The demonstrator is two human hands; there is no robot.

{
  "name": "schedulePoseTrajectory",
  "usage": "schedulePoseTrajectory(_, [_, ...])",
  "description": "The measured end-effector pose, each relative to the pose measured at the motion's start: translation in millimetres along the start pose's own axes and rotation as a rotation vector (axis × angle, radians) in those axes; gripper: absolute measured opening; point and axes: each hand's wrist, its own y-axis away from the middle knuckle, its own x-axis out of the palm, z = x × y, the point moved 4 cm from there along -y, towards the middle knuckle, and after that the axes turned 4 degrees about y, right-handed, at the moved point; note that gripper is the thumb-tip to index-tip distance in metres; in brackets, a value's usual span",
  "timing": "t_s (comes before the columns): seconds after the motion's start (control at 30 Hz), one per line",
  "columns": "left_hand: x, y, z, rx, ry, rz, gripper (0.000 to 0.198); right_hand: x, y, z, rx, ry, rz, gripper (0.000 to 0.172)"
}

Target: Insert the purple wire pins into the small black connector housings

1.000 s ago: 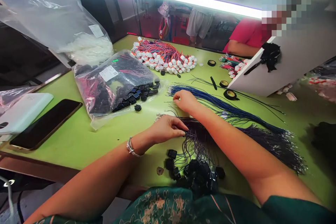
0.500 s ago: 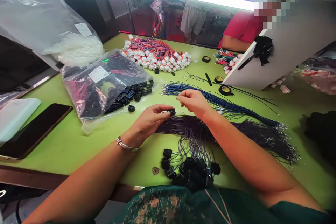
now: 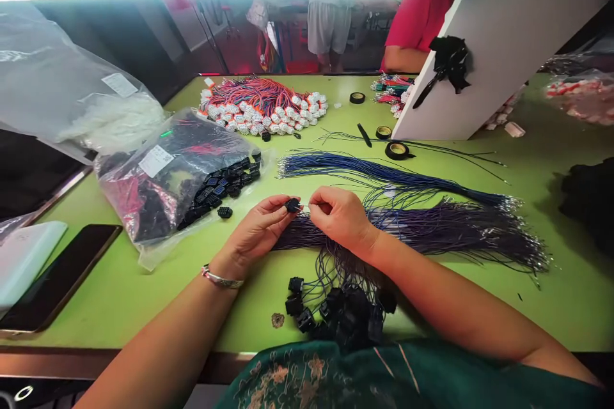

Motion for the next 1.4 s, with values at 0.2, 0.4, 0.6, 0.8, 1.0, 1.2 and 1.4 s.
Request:
schedulePoseTrajectory(0.2, [0.2, 0.6, -0.8, -0.011, -0.015, 0.011, 0.022, 1.0, -1.5, 0.5, -0.020, 0.026, 0.046, 0.011])
schedulePoseTrajectory(0.4, [1.0, 2.0, -2.2, -0.018, -0.029, 0.017, 0.020, 2.3, 0.4, 0.1, 0.027, 0.012, 0.079, 0.010])
schedulePoseTrajectory(0.6, [-0.2, 2.8, -1.0, -0.024, -0.047, 0.024, 0.020, 1.6, 0.3, 1.9, 0.011, 0.060, 0.086, 0.010])
schedulePoseTrajectory(0.8, [0.9, 4.7, -1.2, 0.017, -0.132, 0.020, 0.020, 1.7, 0.8, 6.4, -0.096, 0.292, 0.093, 0.010])
schedulePoseTrajectory(1.0, [3.3, 7.8, -4.4, 0.094, -0.295, -0.065, 0.025, 6.0, 1.6, 1.0, -0.166, 0.329, 0.129, 0.012])
schedulePoseTrajectory(1.2, [0.9, 7.1, -4.2, 0.137, -0.423, -0.087, 0.026, 7.4, 2.3, -4.6, -0.077, 0.166, 0.116, 0.009])
schedulePoseTrajectory(1.4, [0.9, 6.6, -2.0, 0.131, -0.430, -0.090, 0.027, 11.0, 5.2, -7.4, 0.028, 0.056, 0.100, 0.007])
